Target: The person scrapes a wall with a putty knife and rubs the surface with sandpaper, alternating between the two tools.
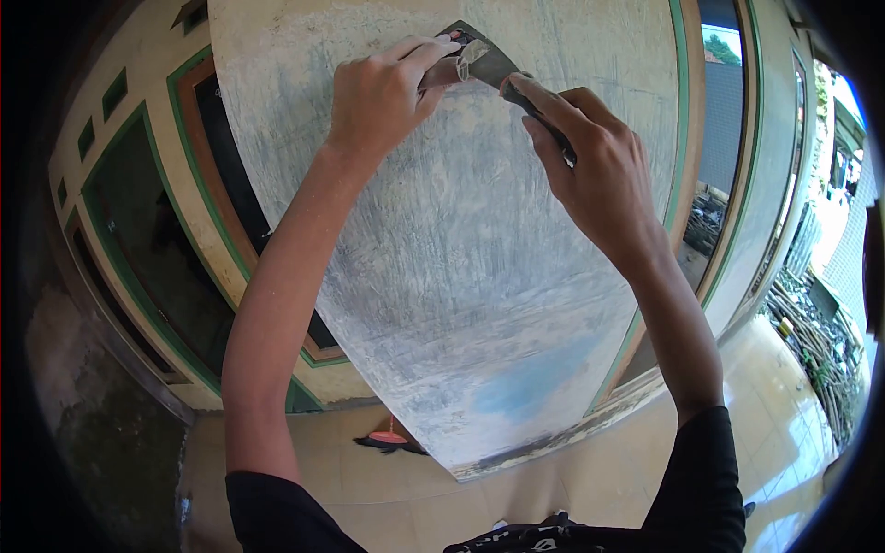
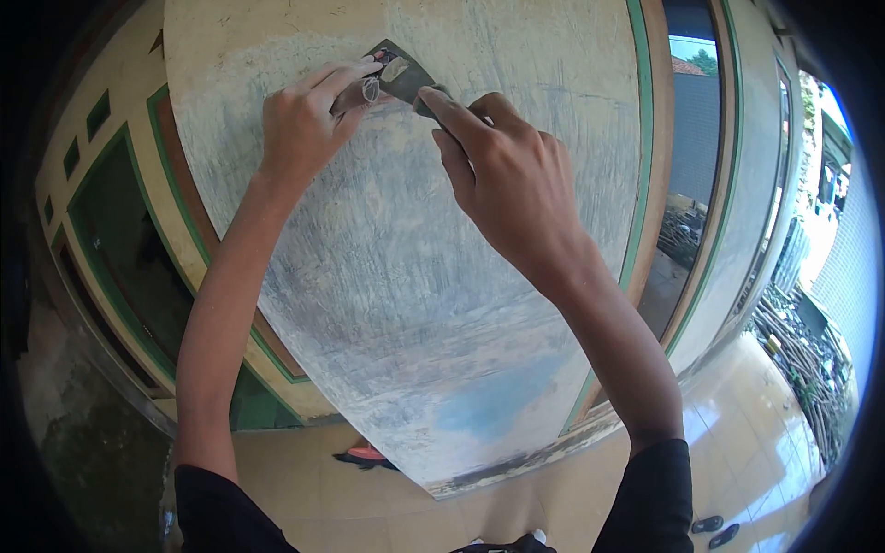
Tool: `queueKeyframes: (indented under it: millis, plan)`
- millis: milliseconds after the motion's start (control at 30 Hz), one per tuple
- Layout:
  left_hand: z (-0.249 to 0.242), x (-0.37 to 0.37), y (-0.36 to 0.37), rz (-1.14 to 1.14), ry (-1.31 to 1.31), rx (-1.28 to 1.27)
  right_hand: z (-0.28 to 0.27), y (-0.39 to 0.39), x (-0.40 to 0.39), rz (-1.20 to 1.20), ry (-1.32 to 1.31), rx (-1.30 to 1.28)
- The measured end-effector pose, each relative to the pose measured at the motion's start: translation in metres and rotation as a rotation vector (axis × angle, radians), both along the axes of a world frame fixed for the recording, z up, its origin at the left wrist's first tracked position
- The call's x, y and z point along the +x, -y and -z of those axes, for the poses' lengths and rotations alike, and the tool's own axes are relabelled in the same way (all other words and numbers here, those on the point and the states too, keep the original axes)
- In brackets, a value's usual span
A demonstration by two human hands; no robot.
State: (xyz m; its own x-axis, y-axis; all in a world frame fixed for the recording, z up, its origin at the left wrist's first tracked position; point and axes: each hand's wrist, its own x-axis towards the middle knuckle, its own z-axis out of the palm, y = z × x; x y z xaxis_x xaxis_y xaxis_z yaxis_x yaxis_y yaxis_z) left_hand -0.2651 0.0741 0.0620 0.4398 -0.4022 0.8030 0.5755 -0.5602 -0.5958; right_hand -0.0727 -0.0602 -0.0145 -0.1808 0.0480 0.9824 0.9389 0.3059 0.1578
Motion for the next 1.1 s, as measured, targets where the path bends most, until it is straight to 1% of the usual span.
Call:
queueKeyframes:
  millis: [33, 133, 267, 333, 367, 433, 567, 633, 733, 867, 1033, 1100]
  plan:
    - [0.0, 0.0, 0.0, -0.003, 0.007, 0.013, -0.001, 0.003, -0.001, 0.043, 0.019, -0.023]
    - [0.003, 0.005, 0.003, 0.007, 0.026, -0.021, -0.005, 0.004, -0.001, 0.062, 0.012, -0.024]
    - [0.002, 0.005, 0.011, -0.006, 0.003, -0.016, -0.006, 0.008, -0.007, 0.047, -0.012, -0.039]
    - [-0.002, 0.005, 0.012, -0.031, -0.025, 0.116, -0.006, 0.01, -0.01, 0.045, -0.039, -0.058]
    - [-0.001, 0.005, 0.013, -0.035, -0.025, 0.118, -0.007, 0.011, -0.012, 0.041, -0.039, -0.057]
    - [0.001, 0.009, 0.017, -0.01, -0.068, 0.038, -0.008, 0.011, -0.013, 0.064, -0.053, -0.045]
    - [0.0, 0.014, 0.006, 0.071, -0.073, 0.085, -0.007, 0.005, -0.009, 0.043, -0.031, -0.072]
    - [0.002, 0.02, 0.004, 0.147, -0.12, 0.05, -0.007, -0.001, -0.005, 0.06, 0.031, -0.057]
    - [0.006, 0.025, 0.004, 0.173, -0.106, 0.0, -0.013, 0.003, 0.002, 0.044, 0.031, -0.093]
    - [0.002, 0.026, 0.001, 0.137, -0.073, 0.057, -0.018, 0.006, 0.006, 0.056, 0.055, -0.093]
    - [-0.009, 0.024, -0.004, 0.123, -0.062, 0.07, -0.028, 0.002, 0.001, 0.071, 0.053, -0.046]
    - [-0.004, 0.028, -0.003, 0.145, -0.049, 0.078, -0.022, 0.001, 0.004, 0.048, 0.054, -0.053]
